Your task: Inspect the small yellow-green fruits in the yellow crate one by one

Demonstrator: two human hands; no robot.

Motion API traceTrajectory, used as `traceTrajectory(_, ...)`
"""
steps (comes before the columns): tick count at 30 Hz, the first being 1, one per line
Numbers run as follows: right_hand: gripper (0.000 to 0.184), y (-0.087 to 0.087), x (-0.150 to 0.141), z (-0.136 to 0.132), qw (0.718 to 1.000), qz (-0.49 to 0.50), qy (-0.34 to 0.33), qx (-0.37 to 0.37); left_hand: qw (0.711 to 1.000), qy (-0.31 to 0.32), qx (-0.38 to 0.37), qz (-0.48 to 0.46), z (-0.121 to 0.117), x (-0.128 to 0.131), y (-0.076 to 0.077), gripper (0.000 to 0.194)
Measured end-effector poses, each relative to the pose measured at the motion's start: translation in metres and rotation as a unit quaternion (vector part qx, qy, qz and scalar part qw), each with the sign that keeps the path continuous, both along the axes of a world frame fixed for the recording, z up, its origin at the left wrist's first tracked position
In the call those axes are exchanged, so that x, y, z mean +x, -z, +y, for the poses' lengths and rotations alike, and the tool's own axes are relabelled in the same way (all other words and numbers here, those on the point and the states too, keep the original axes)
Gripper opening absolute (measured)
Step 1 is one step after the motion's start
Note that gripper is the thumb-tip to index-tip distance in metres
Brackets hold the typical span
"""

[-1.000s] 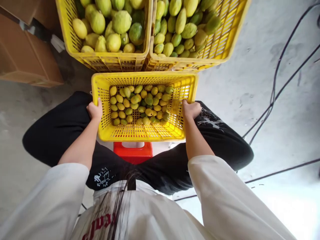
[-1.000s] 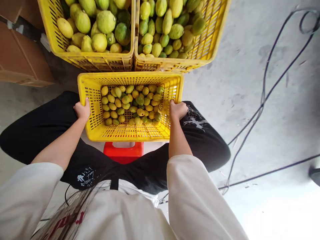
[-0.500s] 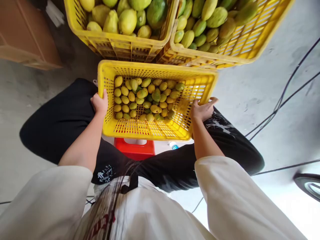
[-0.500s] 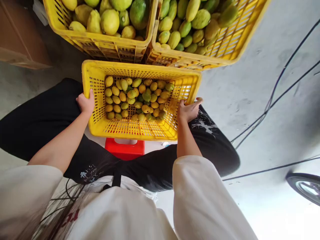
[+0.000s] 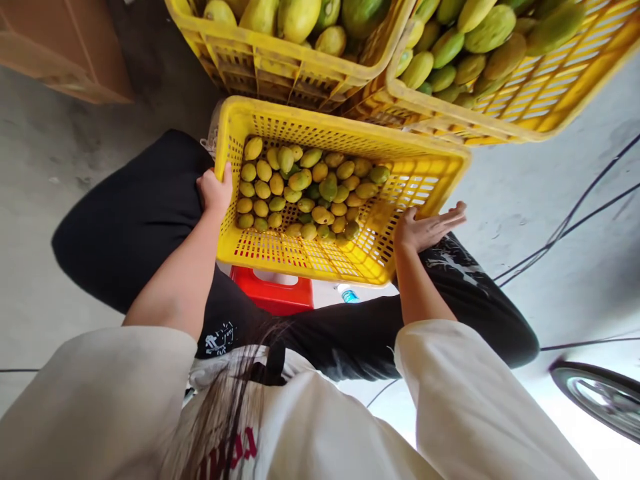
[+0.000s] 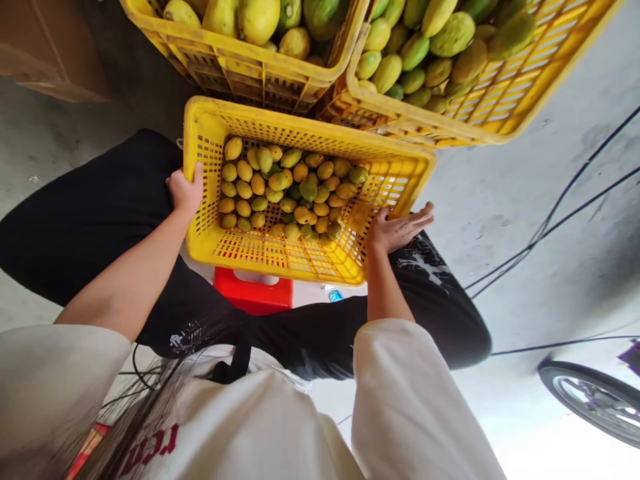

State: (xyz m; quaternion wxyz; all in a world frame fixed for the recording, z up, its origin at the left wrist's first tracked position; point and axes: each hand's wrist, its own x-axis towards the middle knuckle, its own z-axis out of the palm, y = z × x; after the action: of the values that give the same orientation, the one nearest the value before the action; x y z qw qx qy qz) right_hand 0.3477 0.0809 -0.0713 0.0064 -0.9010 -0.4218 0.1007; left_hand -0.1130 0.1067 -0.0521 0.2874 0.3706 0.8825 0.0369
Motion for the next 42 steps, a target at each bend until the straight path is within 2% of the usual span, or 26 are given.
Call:
traceTrajectory(2,0.092,-0.001,-0.004,-0.007,0.998,-0.038,-0.041,-0.010,1.000,-0.013,0.008,-0.023,0.000,0.000,0.001,0.047)
traceTrajectory(3,0.092,-0.001,-0.009,-0.011,0.995,-0.050,-0.088,-0.019,0.999,-0.021,0.014,-0.035,0.000,0.000,0.001,0.046)
traceTrajectory(5,0.085,0.004,-0.025,-0.023,0.972,-0.034,-0.227,-0.053,0.998,-0.038,0.024,-0.050,0.000,0.001,0.002,0.042)
traceTrajectory(6,0.079,0.009,-0.036,-0.030,0.948,-0.002,-0.307,-0.082,0.997,-0.044,0.028,-0.054,0.000,0.001,0.002,0.040)
traceTrajectory(7,0.073,0.016,-0.047,-0.037,0.908,0.051,-0.399,-0.122,0.997,-0.049,0.030,-0.057,0.000,0.002,0.002,0.039)
traceTrajectory(9,0.064,0.035,-0.070,-0.052,0.792,0.154,-0.557,-0.198,0.996,-0.055,0.031,-0.060,0.000,0.004,0.001,0.039)
traceTrajectory(11,0.061,0.056,-0.093,-0.064,0.681,0.211,-0.655,-0.250,0.997,-0.049,0.023,-0.058,0.000,0.006,0.001,0.044)
traceTrajectory(12,0.058,0.067,-0.104,-0.068,0.647,0.213,-0.680,-0.270,0.997,-0.042,0.016,-0.055,-0.001,0.007,0.001,0.048)
traceTrajectory(14,0.057,0.085,-0.124,-0.071,0.618,0.192,-0.700,-0.304,0.998,-0.027,0.006,-0.052,-0.002,0.008,0.001,0.052)
traceTrajectory(17,0.061,0.106,-0.150,-0.069,0.617,0.148,-0.694,-0.341,0.998,-0.026,0.013,-0.056,-0.004,0.008,0.004,0.047)
traceTrajectory(21,0.058,0.122,-0.172,-0.066,0.628,0.127,-0.681,-0.354,0.993,-0.064,0.057,-0.078,-0.009,0.007,0.009,0.043)
traceTrajectory(24,0.054,0.125,-0.178,-0.069,0.637,0.125,-0.674,-0.353,0.991,-0.075,0.066,-0.085,-0.010,0.007,0.009,0.042)
traceTrajectory(27,0.056,0.119,-0.171,-0.075,0.637,0.124,-0.675,-0.351,0.994,-0.066,0.046,-0.070,-0.009,0.008,0.006,0.045)
traceTrajectory(32,0.074,0.109,-0.142,-0.077,0.592,0.137,-0.717,-0.343,0.993,-0.072,0.054,-0.075,-0.008,0.008,0.004,0.054)
traceTrajectory(35,0.074,0.112,-0.133,-0.070,0.558,0.139,-0.731,-0.366,0.993,-0.074,0.057,-0.074,-0.008,0.008,0.002,0.053)
traceTrajectory(37,0.073,0.114,-0.133,-0.065,0.547,0.139,-0.734,-0.378,0.995,-0.064,0.040,-0.061,-0.008,0.008,0.000,0.050)
traceTrajectory(39,0.066,0.116,-0.134,-0.061,0.558,0.142,-0.723,-0.381,0.997,-0.051,0.025,-0.046,-0.007,0.008,-0.002,0.048)
traceTrajectory(42,0.064,0.117,-0.140,-0.059,0.602,0.155,-0.691,-0.369,0.998,-0.045,0.025,-0.039,-0.006,0.007,-0.004,0.046)
